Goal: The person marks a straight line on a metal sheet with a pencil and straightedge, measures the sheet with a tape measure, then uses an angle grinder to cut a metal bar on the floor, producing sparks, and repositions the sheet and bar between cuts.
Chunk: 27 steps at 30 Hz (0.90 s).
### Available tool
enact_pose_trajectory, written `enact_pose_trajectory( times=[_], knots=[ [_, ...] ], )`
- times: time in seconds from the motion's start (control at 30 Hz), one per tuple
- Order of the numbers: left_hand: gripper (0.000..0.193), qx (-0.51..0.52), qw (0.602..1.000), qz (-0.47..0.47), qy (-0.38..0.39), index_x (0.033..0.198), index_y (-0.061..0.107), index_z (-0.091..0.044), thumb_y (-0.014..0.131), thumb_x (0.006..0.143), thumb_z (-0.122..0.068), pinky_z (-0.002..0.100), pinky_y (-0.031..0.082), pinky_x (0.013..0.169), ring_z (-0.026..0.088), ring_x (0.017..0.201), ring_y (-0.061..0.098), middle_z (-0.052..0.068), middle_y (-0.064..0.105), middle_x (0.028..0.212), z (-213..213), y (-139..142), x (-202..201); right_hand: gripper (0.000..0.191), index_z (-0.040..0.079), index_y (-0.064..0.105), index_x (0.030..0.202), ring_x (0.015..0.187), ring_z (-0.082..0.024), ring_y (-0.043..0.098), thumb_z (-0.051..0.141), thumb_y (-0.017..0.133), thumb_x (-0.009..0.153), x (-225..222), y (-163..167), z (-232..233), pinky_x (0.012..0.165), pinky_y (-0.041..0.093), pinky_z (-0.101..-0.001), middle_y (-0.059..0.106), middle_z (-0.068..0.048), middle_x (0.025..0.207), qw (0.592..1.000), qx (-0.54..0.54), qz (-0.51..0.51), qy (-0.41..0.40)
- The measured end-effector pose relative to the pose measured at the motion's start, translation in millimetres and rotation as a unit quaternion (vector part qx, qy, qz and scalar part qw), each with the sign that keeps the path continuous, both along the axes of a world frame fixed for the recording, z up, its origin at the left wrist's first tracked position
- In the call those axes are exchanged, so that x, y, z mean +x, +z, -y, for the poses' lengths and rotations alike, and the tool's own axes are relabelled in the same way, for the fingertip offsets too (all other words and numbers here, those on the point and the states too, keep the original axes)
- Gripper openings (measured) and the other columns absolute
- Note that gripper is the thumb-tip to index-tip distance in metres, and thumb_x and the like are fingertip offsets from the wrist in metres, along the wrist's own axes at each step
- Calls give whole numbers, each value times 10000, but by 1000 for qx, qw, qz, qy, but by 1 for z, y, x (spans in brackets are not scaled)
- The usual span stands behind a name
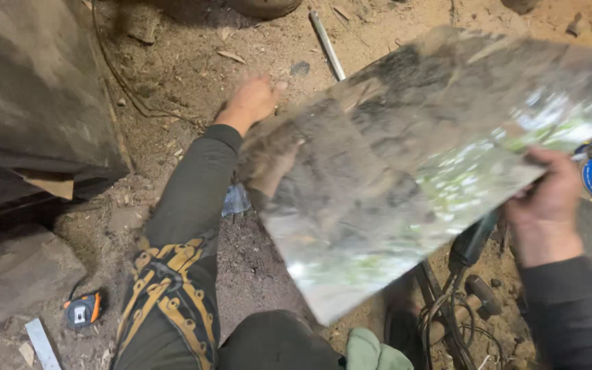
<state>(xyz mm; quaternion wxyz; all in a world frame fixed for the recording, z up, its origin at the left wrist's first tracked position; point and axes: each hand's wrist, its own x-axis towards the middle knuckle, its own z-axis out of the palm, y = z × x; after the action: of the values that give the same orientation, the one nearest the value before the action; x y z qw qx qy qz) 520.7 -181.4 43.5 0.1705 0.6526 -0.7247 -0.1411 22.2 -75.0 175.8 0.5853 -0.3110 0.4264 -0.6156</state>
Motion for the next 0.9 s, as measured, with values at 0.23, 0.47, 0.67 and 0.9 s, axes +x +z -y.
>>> enact_pose_trajectory(
  times=[0.23,0.47,0.67,0.9],
  knots=[
    [665,103,967,-234,14,1081,733,-16,316,1051,-533,495,500,995,386,1051,691,239,720,1100,-21,-22,-81,117,65,593,1036,704,-126,585,169,640,1060,-76,37,70,661,499,-281,632,-32,951,995,20,-75,67],
    [762,240,887,-391,50,1166,700,52,503,998,-665,475,499,1046,394,1207,636,304,666,1241,-48,-41,-144,185,35,613,1092,782,-172,630,213,646,1054,-99,61,92,727,528,-347,661,-69,1001,980,61,-156,105],
    [602,308,690,-631,176,1208,637,-21,748,862,-500,442,449,978,288,1203,585,168,650,1273,-114,-48,-128,259,10,630,1141,848,-210,668,251,650,1048,-112,48,112,785,554,-403,686,-100,1044,954,125,-232,144],
    [463,183,657,-631,369,1119,658,-8,798,852,-359,359,495,793,170,914,589,55,682,982,-246,-65,-122,347,-20,642,1202,936,-250,701,288,678,1045,-60,-16,131,853,578,-461,707,-135,1097,885,221,-353,208]
  ],
)
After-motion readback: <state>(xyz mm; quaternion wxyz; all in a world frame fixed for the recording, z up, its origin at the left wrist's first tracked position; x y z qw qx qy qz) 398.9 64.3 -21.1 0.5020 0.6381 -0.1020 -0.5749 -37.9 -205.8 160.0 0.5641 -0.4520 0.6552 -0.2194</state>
